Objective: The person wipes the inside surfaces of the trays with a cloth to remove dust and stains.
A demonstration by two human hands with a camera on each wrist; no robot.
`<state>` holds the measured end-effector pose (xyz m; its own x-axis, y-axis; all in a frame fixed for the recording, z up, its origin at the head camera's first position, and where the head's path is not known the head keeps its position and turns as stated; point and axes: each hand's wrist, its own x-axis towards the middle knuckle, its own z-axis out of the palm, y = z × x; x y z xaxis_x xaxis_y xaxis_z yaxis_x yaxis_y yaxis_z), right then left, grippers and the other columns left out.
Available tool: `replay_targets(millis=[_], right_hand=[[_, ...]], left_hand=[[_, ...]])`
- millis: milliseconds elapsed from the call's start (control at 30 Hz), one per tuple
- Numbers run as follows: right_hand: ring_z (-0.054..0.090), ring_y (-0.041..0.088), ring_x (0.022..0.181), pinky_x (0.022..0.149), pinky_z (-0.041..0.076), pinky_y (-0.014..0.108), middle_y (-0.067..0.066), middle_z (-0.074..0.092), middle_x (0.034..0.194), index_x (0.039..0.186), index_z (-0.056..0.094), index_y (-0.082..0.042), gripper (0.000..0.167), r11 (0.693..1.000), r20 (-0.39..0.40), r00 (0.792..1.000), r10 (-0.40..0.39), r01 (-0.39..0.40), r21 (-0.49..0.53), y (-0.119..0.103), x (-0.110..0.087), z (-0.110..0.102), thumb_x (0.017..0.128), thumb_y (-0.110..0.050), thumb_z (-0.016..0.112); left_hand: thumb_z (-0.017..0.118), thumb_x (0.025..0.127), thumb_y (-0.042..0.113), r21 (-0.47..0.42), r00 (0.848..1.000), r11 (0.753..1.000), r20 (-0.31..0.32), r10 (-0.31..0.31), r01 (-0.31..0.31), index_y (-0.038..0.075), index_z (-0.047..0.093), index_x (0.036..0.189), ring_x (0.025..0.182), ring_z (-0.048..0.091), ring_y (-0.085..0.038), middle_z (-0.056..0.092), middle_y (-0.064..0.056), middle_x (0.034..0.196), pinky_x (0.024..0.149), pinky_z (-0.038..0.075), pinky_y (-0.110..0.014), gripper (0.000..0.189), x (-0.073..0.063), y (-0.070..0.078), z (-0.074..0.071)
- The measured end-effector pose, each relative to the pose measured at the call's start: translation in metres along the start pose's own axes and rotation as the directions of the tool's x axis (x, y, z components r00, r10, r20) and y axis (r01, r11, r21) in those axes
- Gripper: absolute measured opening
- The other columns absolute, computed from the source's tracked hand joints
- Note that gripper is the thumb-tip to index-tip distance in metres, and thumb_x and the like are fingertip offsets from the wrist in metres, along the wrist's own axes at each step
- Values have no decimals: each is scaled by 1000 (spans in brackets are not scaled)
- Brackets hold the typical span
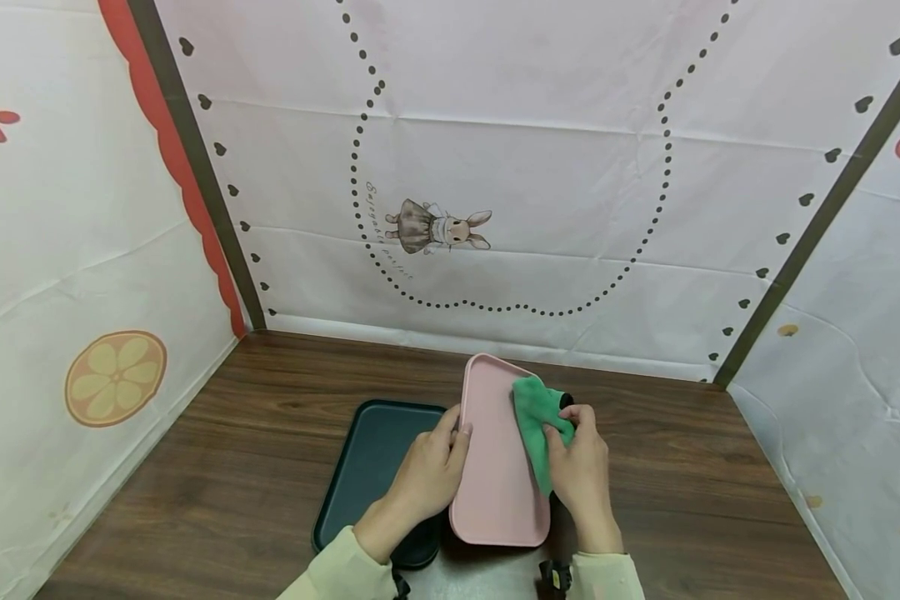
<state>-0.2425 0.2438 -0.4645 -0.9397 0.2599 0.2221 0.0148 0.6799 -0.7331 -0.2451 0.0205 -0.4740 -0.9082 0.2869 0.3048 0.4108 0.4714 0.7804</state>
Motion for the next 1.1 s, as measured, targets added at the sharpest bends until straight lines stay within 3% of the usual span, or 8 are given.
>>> replay_targets(millis=[167, 300, 733, 1100], right_hand=[[63, 42, 119, 92, 49, 54, 24, 61, 140, 131, 50, -4, 30, 999, -13, 1000, -15, 15, 50, -3, -1, 2, 106, -18, 60], [63, 42, 121, 95, 50, 56, 23, 63, 138, 133, 53, -5, 30, 994, -43, 997, -64, 67, 86, -6, -2, 5, 106, -15, 60], [69, 33, 112, 87, 53, 47, 18, 69, 129, 130, 62, -6, 28, 961, -141, 964, -227, 246, 130, -20, -10, 18, 102, -8, 66], [69, 23, 103, 80, 56, 43, 15, 73, 122, 125, 65, -7, 30, 921, -159, 922, -352, 371, 114, -30, -15, 22, 96, -1, 72]], left_hand=[[37, 114, 33, -7, 1000, 1000, 6, 7, -7, 10, 46, 149, 65, 61, 0, 71, 0, 84, 59, 49, -21, 43, 0, 1, 0], [38, 114, 33, -9, 1000, 1000, 6, 19, -19, 10, 46, 149, 65, 61, 0, 71, 0, 84, 58, 49, -21, 42, 0, 0, 0], [36, 114, 37, -27, 1000, 1000, 21, 9, -8, 11, 46, 150, 62, 60, 2, 72, 0, 85, 55, 48, -21, 45, 0, 0, 0], [36, 114, 39, -5, 1000, 1000, 13, 11, -11, 11, 48, 147, 55, 55, 0, 60, 6, 70, 50, 45, -22, 45, -1, -1, 1]])
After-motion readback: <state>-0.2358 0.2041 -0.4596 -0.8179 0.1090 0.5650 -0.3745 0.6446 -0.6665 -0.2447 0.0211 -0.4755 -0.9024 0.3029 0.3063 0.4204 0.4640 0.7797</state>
